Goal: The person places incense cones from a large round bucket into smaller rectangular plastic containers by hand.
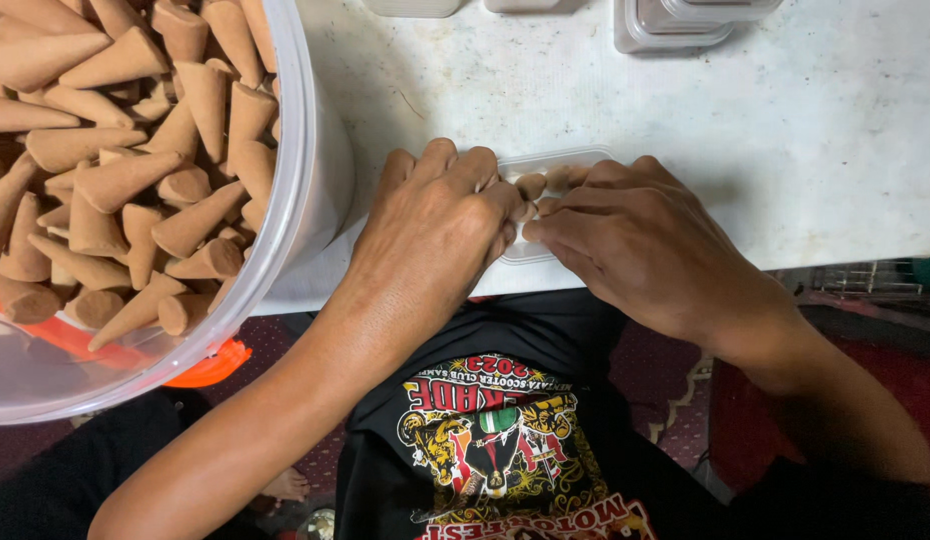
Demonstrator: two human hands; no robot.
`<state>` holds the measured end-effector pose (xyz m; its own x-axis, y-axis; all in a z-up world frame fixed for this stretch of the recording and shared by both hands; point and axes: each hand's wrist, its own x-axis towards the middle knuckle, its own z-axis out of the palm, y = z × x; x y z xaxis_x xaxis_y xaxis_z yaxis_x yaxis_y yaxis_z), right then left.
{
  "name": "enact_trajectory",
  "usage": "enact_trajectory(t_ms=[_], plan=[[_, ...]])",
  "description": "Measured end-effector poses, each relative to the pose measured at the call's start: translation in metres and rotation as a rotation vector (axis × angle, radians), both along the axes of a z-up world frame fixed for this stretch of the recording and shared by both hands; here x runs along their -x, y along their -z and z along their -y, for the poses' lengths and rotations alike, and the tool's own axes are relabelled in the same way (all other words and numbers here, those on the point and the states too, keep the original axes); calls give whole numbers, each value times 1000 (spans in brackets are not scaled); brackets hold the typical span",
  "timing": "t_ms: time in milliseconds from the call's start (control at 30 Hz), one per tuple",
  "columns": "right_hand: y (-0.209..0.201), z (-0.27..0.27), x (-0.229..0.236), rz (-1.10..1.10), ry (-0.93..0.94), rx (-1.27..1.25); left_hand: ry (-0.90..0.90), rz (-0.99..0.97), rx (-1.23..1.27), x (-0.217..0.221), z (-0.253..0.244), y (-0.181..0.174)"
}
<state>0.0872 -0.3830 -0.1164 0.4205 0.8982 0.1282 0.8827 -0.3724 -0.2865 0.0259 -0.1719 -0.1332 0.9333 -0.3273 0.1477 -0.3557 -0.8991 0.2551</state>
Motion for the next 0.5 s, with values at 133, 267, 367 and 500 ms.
enact_trajectory(t_ms=[133, 267, 367, 500], plan=[[-1, 0, -3, -61, -19, -11, -2, -17, 18, 1, 0, -7], [-20, 5, -8, -130, -20, 12, 3, 5, 96, 9, -1, -32], [-48, 15, -15, -138, 28, 65, 36, -43, 281, 23, 2, -59], [-105, -8, -9, -82, 111, -111, 165, -7, 570, 50, -6, -113]])
